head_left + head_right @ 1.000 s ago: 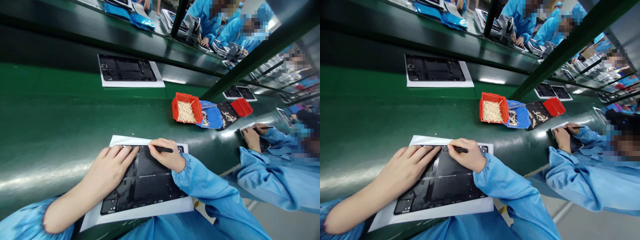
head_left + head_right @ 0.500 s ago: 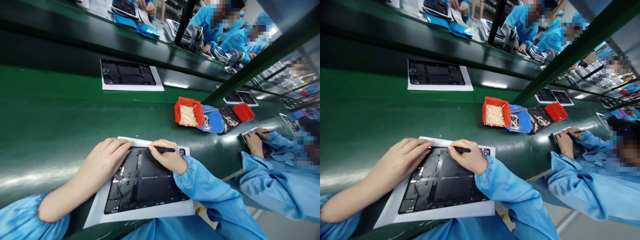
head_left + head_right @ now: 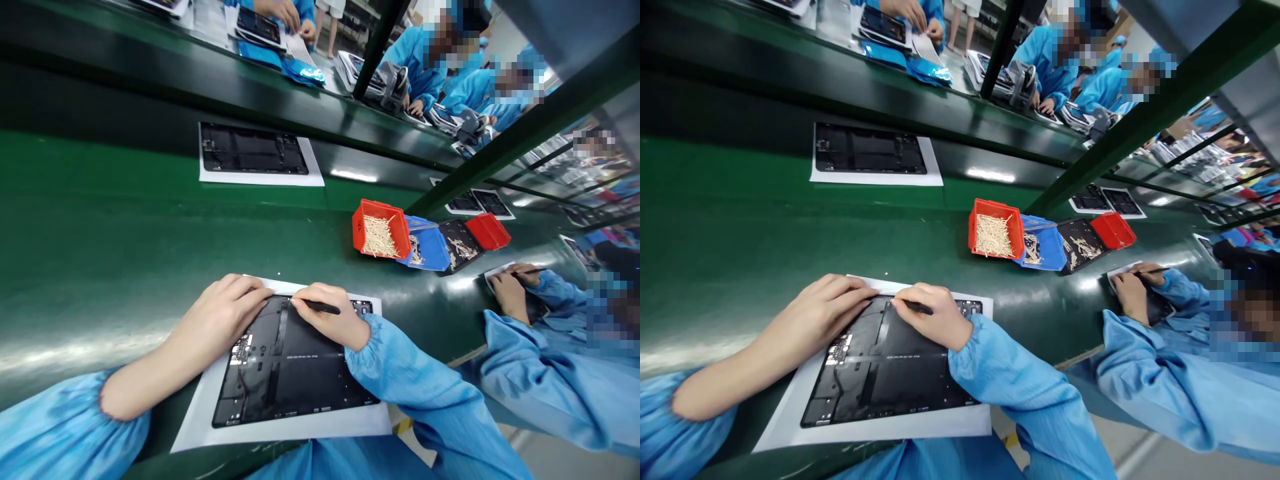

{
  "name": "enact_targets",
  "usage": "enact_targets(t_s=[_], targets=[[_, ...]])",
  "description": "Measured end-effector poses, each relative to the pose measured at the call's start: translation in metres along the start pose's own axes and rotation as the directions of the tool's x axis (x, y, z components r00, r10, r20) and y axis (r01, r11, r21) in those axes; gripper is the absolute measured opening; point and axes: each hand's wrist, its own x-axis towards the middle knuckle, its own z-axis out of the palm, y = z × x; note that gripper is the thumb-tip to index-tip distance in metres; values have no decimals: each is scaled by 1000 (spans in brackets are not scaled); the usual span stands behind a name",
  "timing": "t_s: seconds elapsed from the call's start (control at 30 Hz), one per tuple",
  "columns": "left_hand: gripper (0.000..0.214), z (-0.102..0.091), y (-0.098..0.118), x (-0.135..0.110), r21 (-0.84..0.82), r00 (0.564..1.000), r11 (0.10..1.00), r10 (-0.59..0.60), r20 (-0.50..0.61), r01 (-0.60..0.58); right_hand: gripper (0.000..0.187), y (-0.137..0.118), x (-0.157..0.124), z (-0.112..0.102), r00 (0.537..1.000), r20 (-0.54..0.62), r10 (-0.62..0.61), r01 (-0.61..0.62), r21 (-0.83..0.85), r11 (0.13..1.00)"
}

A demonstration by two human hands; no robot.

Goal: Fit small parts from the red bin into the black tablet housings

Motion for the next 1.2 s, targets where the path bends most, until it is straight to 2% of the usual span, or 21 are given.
enact_targets(t_s=[0.33,0.53,0.67,0.77,0.87,0.97,1.2], targets=[[36,-3,2,6,-32,999,999,-33,9,33,18,-5,7,-1,999,25,39,-39,-19,999],[34,-4,4,14,-39,1000,999,2,1,-2,19,-4,9,4,995,100,-12,17,-43,999],[26,-6,5,16,37,997,997,70,37,-72,19,-2,7,5,992,127,-9,16,-50,999],[23,-8,7,18,187,984,968,155,86,-169,20,0,7,7,996,92,-1,5,-45,999],[28,-9,9,18,310,971,921,222,85,-237,21,1,8,9,999,41,15,-13,-53,999],[24,-8,8,18,321,968,914,246,51,-249,21,0,8,8,1000,13,23,-22,-59,998],[21,-7,8,18,313,970,919,243,30,-240,20,-1,7,7,999,48,12,-9,-48,999]])
